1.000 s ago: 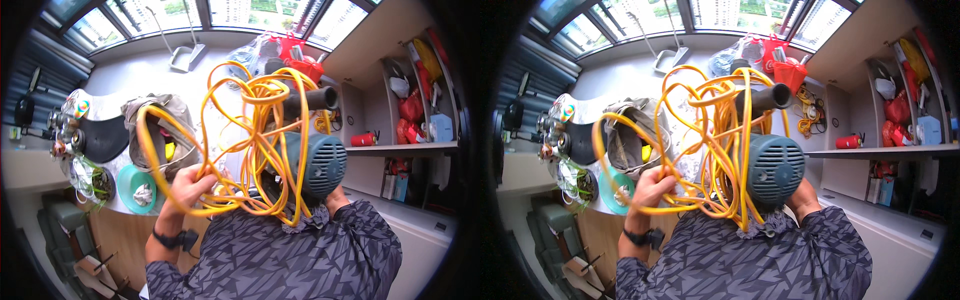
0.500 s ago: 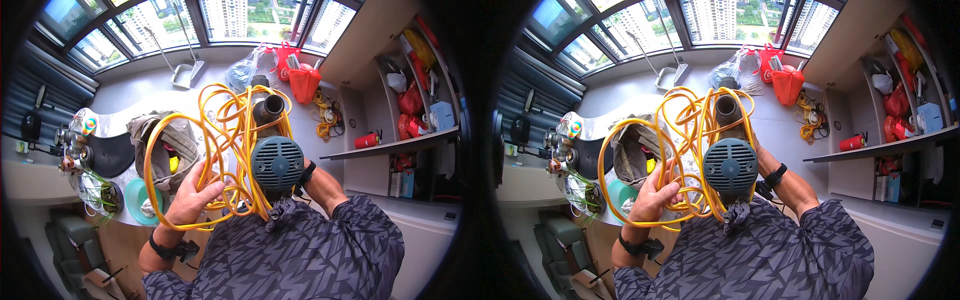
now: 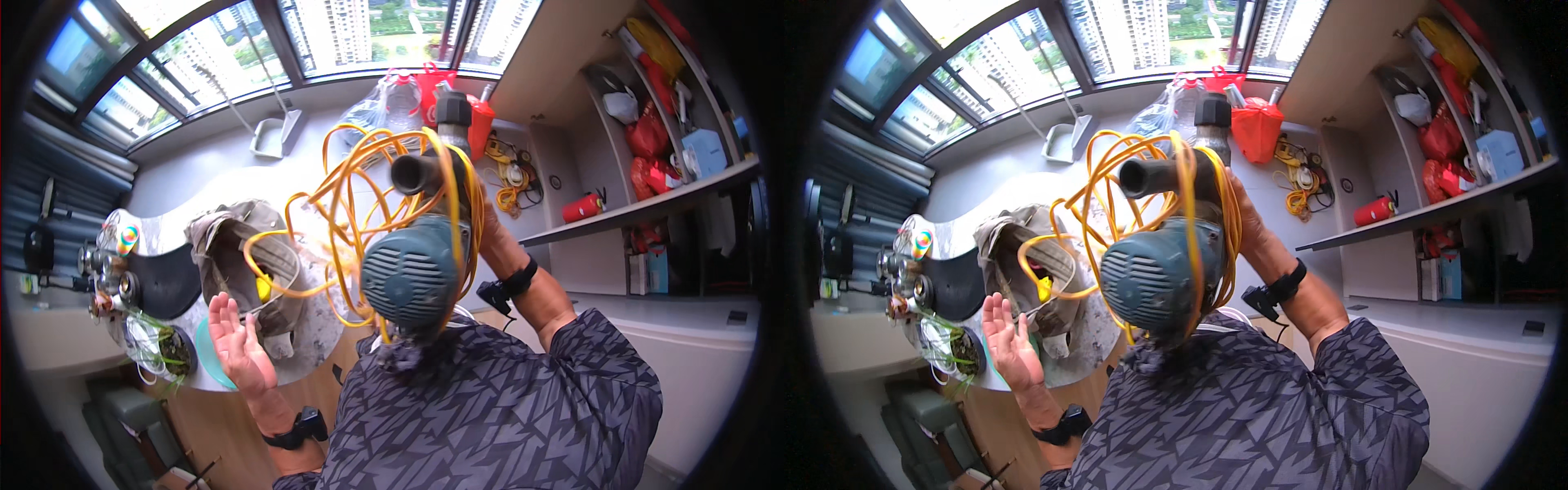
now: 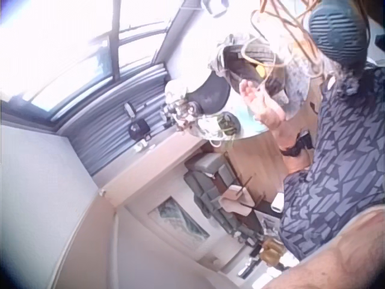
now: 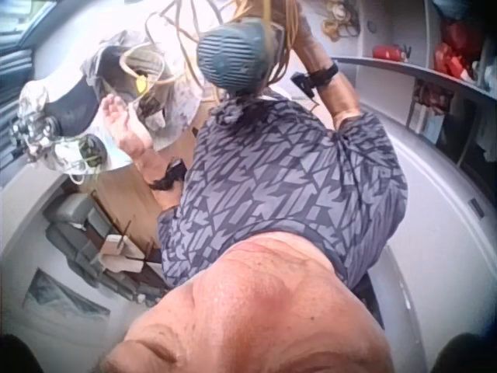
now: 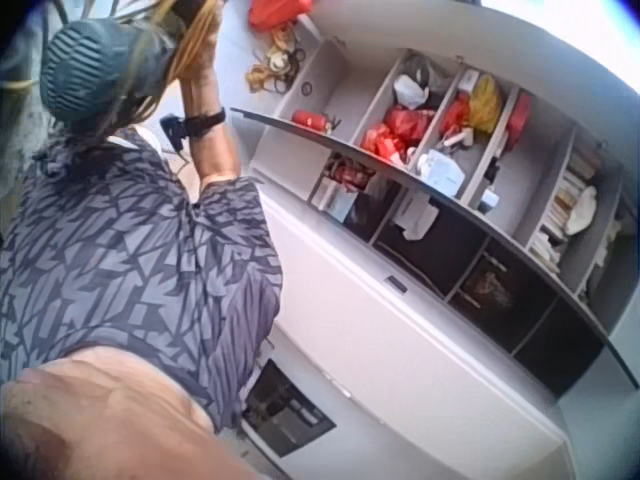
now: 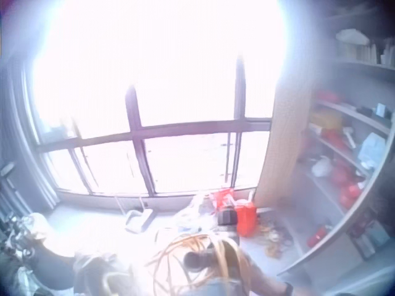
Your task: The person organizes tools and equipment, placing items into a bag, wrapping a power cord around a handheld drill, and plugging the drill into a power strip on the floor.
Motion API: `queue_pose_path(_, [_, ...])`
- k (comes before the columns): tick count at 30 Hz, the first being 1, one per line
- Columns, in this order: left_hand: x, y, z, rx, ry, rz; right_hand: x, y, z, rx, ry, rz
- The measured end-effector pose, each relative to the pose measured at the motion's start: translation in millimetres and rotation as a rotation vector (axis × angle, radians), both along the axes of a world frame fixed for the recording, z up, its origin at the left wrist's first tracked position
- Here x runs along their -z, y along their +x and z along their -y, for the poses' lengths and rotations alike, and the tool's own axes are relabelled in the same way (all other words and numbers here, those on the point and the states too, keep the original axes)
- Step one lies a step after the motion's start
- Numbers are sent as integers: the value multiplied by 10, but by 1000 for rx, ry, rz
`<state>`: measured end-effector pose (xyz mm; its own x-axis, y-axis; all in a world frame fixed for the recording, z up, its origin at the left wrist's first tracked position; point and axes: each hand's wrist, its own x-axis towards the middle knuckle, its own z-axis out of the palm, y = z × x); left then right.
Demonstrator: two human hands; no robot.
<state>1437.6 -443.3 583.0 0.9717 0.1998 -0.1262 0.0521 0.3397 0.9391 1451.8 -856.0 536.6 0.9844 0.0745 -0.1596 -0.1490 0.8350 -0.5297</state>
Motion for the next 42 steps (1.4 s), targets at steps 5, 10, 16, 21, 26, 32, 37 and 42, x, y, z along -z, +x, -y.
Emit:
queue_pose_path(5, [-251, 30, 680, 555, 79, 39, -602, -74, 383, 66, -683, 15])
queue_pose_path(10, [164, 209, 1677, 910, 46, -41, -1198, -144, 330, 159, -1277, 113])
queue_pose_path(16, [637, 237, 2289, 971, -231, -259, -1368, -230, 257, 134, -1813, 35])
queue_pose_path(21, [821, 119, 2425, 980, -373, -397, -1445, -280, 253, -156, -1823, -106])
queue_pose_path(26, [1206, 62, 2342, 1062, -371, -420, -1151, -241, 435, -277, -1546, -132])
queue_pose_path(32, [1294, 169, 2033, 1065, -256, -497, -921, -388, 553, -257, -1448, -134])
queue_pose_path(37, [1711, 556, 1565, 809, -110, -613, -986, -591, 494, -169, -1440, -245])
queue_pose_path(42, [2000, 550, 1541, 749, 890, 25, -1115, -581, 472, -203, -1512, -182])
